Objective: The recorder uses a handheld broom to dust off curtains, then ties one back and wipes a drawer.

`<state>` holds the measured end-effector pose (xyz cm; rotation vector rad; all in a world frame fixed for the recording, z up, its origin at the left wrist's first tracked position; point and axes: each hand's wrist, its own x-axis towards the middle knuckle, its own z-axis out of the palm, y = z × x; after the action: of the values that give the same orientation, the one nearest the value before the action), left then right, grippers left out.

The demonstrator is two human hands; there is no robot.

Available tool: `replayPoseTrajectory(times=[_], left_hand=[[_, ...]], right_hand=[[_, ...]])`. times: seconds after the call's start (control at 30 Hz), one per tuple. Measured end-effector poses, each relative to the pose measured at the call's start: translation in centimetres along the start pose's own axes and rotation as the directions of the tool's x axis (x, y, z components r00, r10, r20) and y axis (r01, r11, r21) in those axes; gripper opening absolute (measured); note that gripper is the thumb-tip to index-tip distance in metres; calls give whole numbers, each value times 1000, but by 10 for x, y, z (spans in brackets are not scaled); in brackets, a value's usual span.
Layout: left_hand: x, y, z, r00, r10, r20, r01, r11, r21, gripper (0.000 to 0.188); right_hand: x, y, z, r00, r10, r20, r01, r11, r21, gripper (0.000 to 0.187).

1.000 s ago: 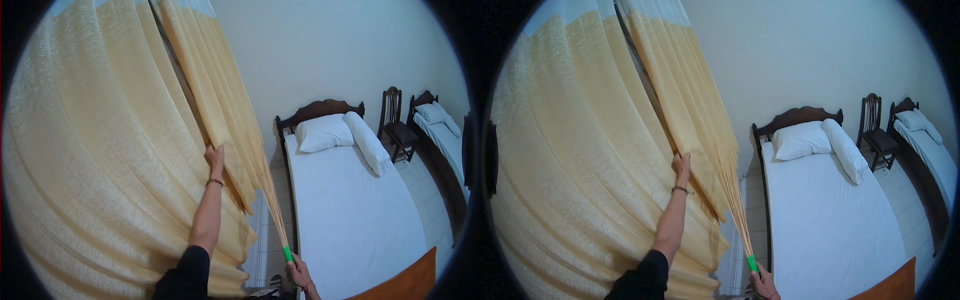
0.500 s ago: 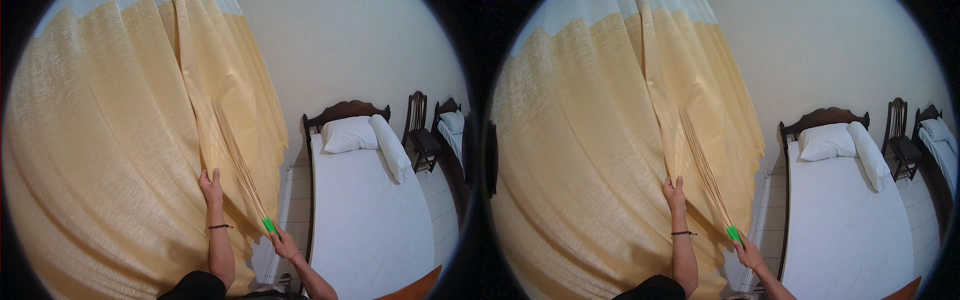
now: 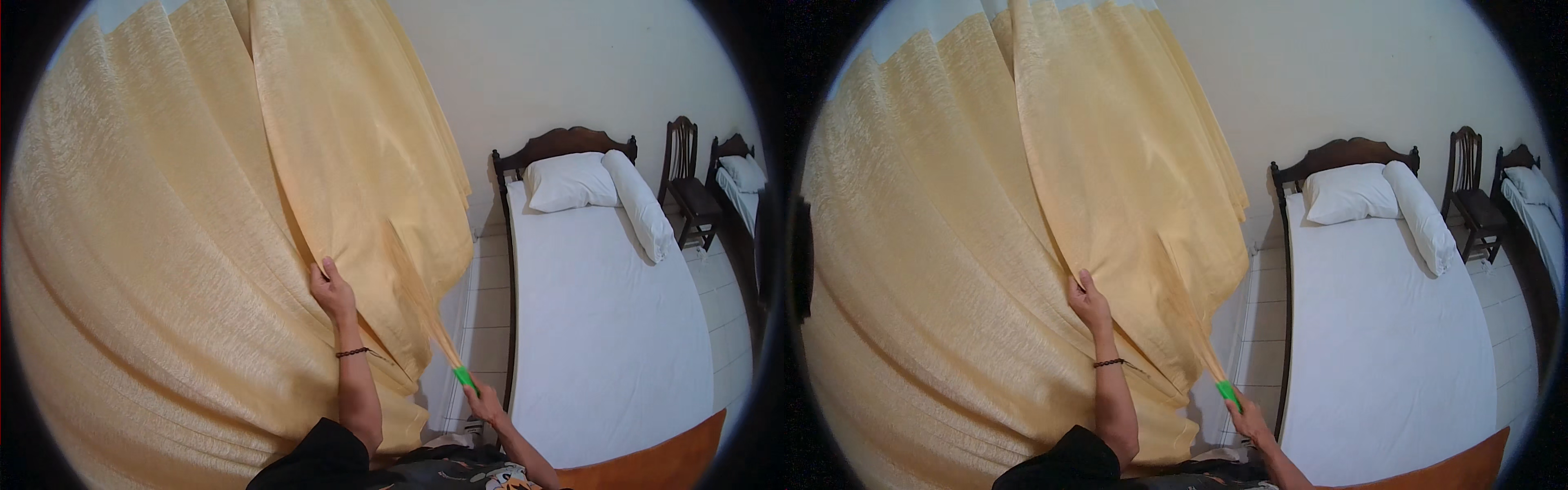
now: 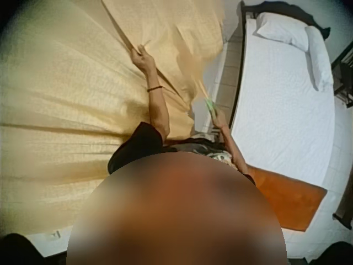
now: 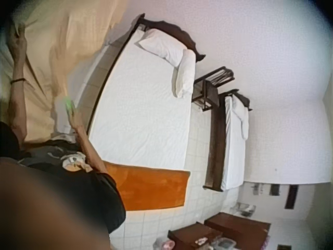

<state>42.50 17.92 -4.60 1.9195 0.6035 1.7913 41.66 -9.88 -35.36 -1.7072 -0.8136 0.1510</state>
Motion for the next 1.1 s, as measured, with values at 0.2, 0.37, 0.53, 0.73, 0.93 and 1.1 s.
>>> replayPoseTrajectory(times=[0.2,0.37,0.53,0.73,0.93,1.1], left_hand=[[11,-14,-23,1000,13,-8,-13,999,-34,41],[9,-8,-20,999,42,2,-42,999,32,41],[10,-1,-32,995,-91,28,91,996,-3,40],[15,1,-43,998,-60,32,51,971,235,23],[20,38,-40,989,90,116,-118,957,266,10],[37,20,-65,981,127,143,-174,902,395,9]], right_hand=[[-29,-61,-7,946,315,73,-312,829,463,58],[-42,-20,4,892,361,273,-382,924,26,50],[-51,-28,6,874,478,86,-440,705,556,52],[83,-154,3,991,-95,-91,128,858,498,55],[128,-121,36,969,204,140,-237,929,284,53],[119,-177,43,955,-111,-273,205,917,344,54]])
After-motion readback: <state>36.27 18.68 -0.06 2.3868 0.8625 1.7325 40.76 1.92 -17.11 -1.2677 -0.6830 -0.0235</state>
